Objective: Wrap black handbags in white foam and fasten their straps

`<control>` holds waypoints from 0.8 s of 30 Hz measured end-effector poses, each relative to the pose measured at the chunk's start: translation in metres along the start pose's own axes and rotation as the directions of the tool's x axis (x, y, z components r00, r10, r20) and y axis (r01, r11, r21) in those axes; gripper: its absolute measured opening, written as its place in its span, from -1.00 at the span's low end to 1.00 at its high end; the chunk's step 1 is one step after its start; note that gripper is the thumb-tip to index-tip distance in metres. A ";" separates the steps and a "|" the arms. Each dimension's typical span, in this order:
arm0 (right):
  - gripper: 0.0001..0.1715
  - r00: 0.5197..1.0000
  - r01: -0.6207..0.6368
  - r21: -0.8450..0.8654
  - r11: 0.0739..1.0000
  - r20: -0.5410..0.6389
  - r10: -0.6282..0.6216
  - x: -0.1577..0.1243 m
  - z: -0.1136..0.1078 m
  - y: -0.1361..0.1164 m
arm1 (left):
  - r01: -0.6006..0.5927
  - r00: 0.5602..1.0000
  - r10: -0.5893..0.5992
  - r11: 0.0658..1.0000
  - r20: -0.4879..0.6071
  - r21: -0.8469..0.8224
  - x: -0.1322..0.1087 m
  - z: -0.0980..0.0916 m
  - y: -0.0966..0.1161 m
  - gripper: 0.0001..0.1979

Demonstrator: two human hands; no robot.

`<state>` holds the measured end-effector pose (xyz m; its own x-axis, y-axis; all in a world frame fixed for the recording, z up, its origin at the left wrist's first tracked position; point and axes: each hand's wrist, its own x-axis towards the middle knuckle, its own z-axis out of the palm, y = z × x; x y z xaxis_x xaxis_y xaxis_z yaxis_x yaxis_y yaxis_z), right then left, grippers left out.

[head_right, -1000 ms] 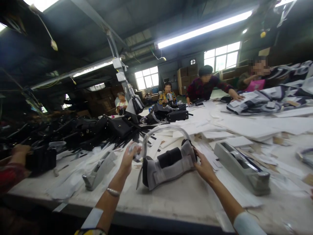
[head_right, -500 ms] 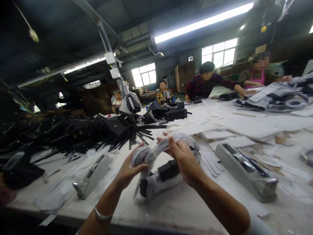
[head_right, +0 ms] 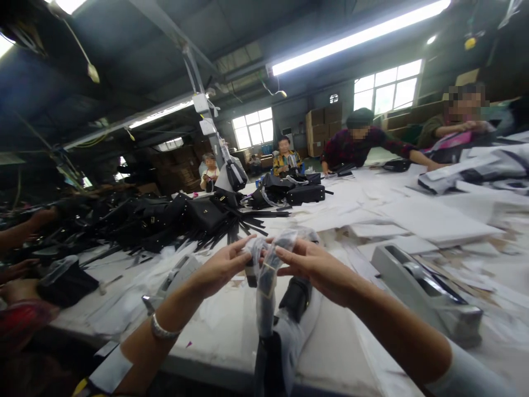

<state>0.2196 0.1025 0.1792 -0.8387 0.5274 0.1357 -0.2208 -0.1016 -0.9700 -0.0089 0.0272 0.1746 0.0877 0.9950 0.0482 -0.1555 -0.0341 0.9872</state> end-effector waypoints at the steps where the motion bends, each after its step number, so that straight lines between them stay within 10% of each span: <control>1: -0.51 1.000 0.024 0.001 1.000 -0.006 -0.024 -0.004 0.001 0.006 | 0.010 0.999 -0.010 1.000 -0.034 0.004 0.003 0.003 -0.001 -0.31; 8: -0.49 0.941 0.140 0.171 0.975 -0.329 -0.077 0.001 0.005 0.048 | -0.054 0.987 0.066 0.995 -0.145 0.086 0.035 0.021 -0.004 -0.33; 15: -0.39 0.856 0.173 -0.267 0.948 -0.435 -0.278 0.016 -0.004 0.057 | 0.006 0.999 -0.014 0.983 0.044 0.184 0.047 0.048 0.009 -0.28; 20: -0.44 0.908 0.133 0.137 0.982 -0.415 -0.064 0.011 -0.001 0.063 | -0.028 0.998 -0.006 0.880 0.069 0.474 0.043 0.042 0.016 -0.14; 24: -0.59 0.944 0.133 0.442 0.887 -0.329 0.022 0.006 0.009 0.066 | -0.087 0.992 0.127 0.730 -0.009 0.678 0.042 0.033 0.018 -0.46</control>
<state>0.1955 0.0909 0.1181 -0.6333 0.7729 0.0402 -0.5275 -0.3930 -0.7532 0.0248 0.0651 0.1993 0.0584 0.9835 0.1715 0.5460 -0.1753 0.8193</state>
